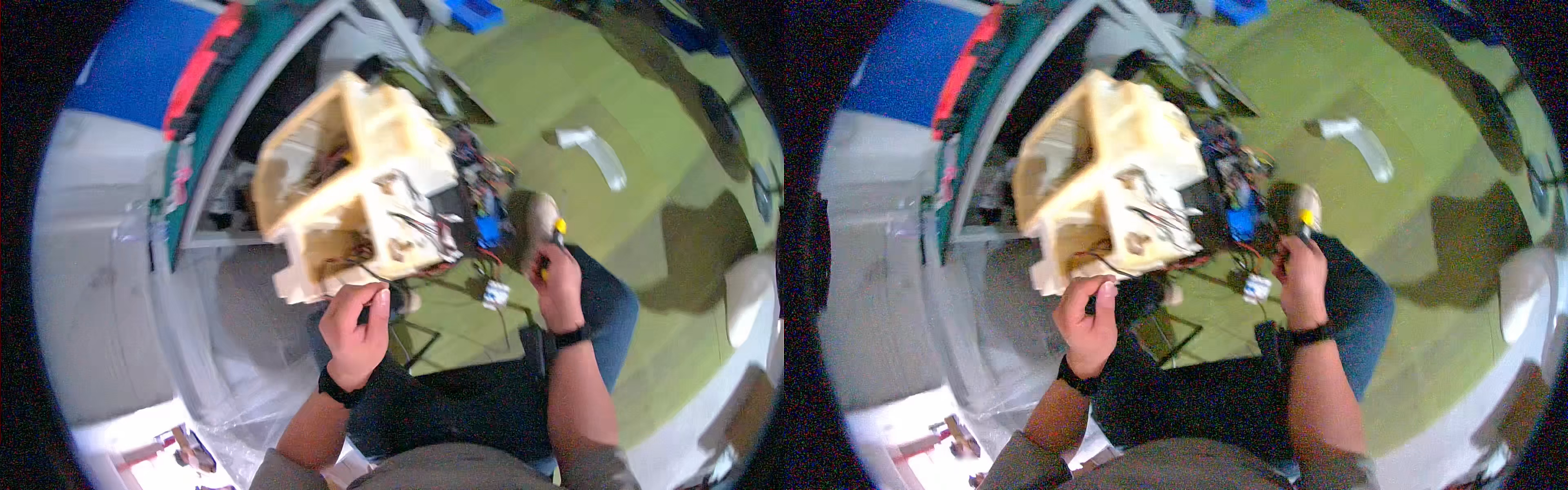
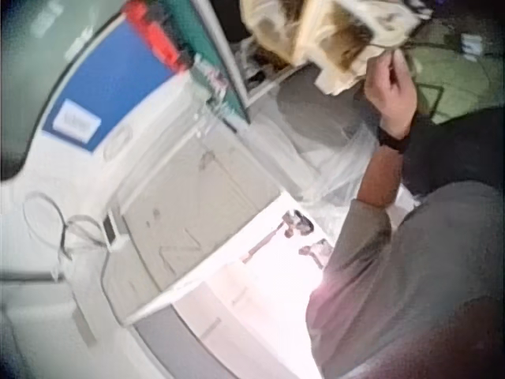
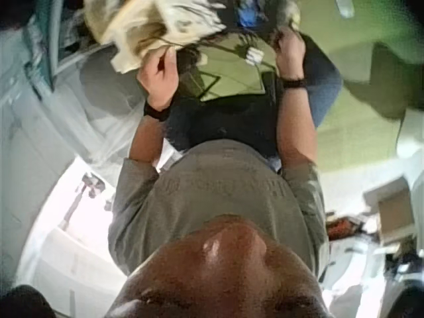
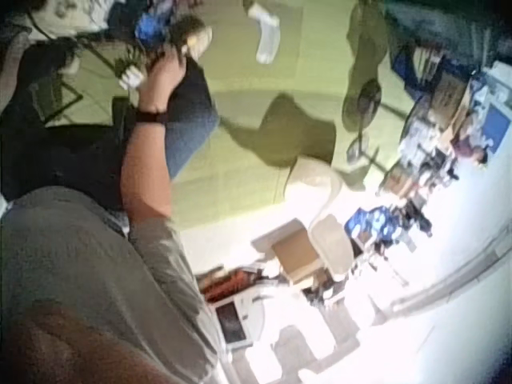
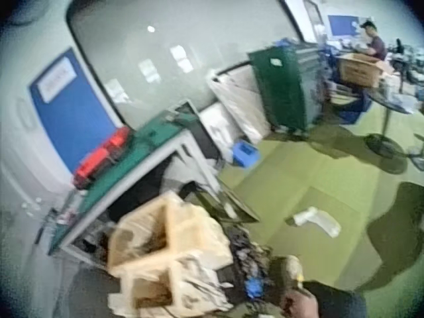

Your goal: The person closes a cardboard box, moves it under a table, and pulls out a plastic housing. They then place a pump into the housing and use a screwdriver to secure it and its attached hoses.

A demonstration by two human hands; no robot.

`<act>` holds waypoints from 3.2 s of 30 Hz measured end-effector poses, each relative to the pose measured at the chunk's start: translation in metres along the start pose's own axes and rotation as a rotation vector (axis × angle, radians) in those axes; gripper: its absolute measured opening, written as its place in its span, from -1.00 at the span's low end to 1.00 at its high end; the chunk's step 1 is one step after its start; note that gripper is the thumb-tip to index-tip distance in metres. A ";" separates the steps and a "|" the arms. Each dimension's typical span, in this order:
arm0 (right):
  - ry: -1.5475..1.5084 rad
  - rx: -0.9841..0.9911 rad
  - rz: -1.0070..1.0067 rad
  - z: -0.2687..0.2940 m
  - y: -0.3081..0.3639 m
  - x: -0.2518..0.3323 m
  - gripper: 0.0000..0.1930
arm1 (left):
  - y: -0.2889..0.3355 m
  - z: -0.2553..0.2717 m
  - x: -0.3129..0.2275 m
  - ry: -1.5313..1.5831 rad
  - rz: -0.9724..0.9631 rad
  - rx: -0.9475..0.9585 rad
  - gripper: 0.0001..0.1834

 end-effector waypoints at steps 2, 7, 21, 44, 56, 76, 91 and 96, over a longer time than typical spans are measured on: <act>0.040 0.011 0.051 -0.006 0.005 0.001 -0.94 | -0.016 0.015 0.015 -0.114 0.015 -0.054 -0.88; 0.072 0.062 -0.022 -0.009 0.010 -0.001 -0.95 | -0.064 0.046 0.081 0.002 0.299 -0.081 -0.80; 0.146 0.021 0.057 -0.032 -0.008 -0.027 -0.94 | -0.214 0.050 0.213 -0.143 0.295 0.486 -0.60; 0.247 -0.092 -0.031 -0.092 -0.017 -0.029 -0.85 | -0.260 -0.079 0.266 -0.624 -0.211 1.542 -0.30; 0.223 -0.083 -0.052 -0.087 -0.019 -0.036 -0.88 | -0.277 -0.070 0.253 -0.532 -0.176 1.326 -0.57; 0.177 -0.125 -0.089 -0.102 -0.006 -0.024 -0.88 | -0.265 -0.051 0.250 -0.777 -0.609 1.202 -0.80; 0.245 -0.042 -0.061 -0.104 -0.003 -0.031 -0.89 | -0.268 0.012 0.260 -0.431 -0.618 0.793 -0.72; 0.255 -0.010 -0.051 -0.101 -0.007 -0.037 -0.88 | -0.272 0.025 0.263 -0.486 -0.619 0.785 -0.71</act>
Point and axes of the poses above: each hand's wrist, its own y-axis away from the middle knuckle, its own z-axis out of the back of the hand, x = y × z, the point moved 1 cm from there along -y, towards the middle knuckle, and after that the axes turned 5 degrees about -y, right-handed, at the moved point
